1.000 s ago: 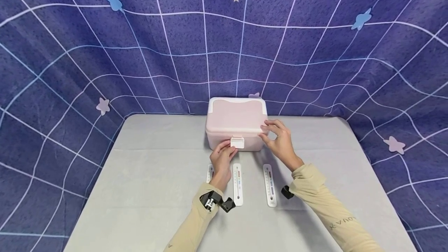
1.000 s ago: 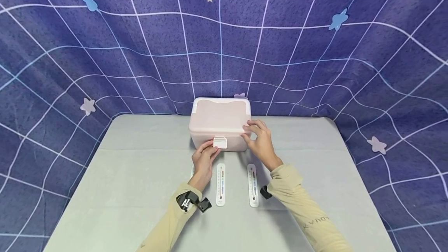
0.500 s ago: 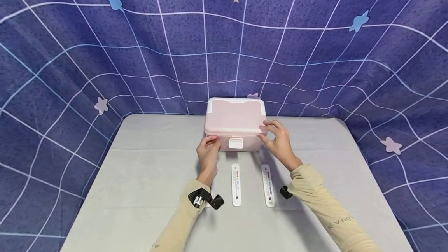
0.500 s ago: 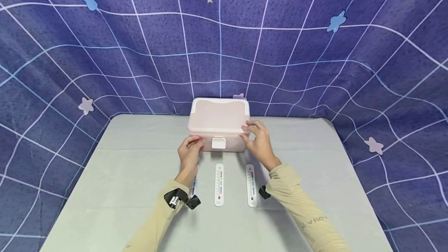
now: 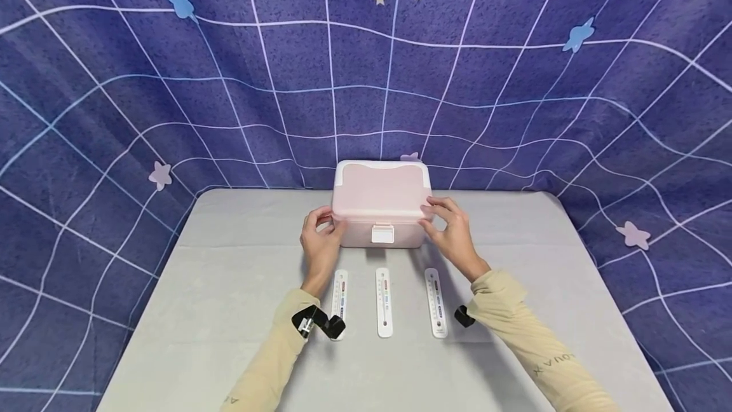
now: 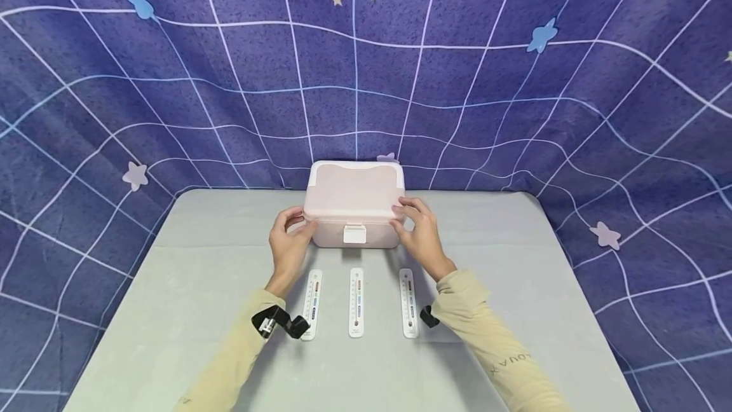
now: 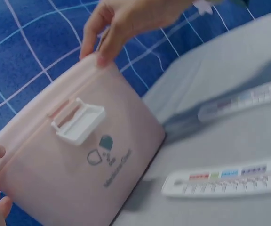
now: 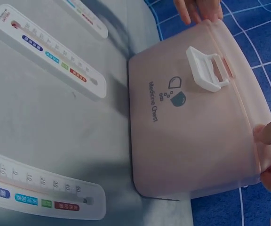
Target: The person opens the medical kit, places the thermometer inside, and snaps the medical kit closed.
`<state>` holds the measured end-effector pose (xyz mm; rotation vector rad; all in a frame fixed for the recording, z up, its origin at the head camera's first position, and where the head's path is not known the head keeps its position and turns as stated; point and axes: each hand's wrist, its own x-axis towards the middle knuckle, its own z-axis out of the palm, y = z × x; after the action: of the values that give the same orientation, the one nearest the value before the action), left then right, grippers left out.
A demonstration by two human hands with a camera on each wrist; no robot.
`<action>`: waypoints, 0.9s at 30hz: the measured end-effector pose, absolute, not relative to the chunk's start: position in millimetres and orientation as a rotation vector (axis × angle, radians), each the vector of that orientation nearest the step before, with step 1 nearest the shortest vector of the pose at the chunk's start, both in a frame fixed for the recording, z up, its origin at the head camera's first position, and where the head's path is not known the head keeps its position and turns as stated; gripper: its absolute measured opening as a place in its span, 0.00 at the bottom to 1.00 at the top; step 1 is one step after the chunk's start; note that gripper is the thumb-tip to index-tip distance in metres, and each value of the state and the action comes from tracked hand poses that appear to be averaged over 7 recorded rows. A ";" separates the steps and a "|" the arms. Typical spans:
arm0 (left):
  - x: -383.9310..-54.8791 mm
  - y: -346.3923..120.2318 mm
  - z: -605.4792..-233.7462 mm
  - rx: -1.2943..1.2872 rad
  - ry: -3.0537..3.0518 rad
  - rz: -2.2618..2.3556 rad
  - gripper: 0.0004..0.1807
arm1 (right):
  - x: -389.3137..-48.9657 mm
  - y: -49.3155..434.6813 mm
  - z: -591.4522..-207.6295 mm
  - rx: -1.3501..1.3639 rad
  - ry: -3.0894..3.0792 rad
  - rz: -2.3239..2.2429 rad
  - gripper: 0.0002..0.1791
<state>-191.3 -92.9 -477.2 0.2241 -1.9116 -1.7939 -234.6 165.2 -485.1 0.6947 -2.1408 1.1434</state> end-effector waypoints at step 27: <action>-207.2 -119.4 -493.5 -0.075 -2.105 -1.630 0.25 | -206.0 149.8 -455.3 0.391 -2.195 1.598 0.26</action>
<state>-207.2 -119.4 -493.5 -0.0754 -2.1054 -1.6296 -206.0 149.8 -455.3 0.3905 -2.1952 1.5977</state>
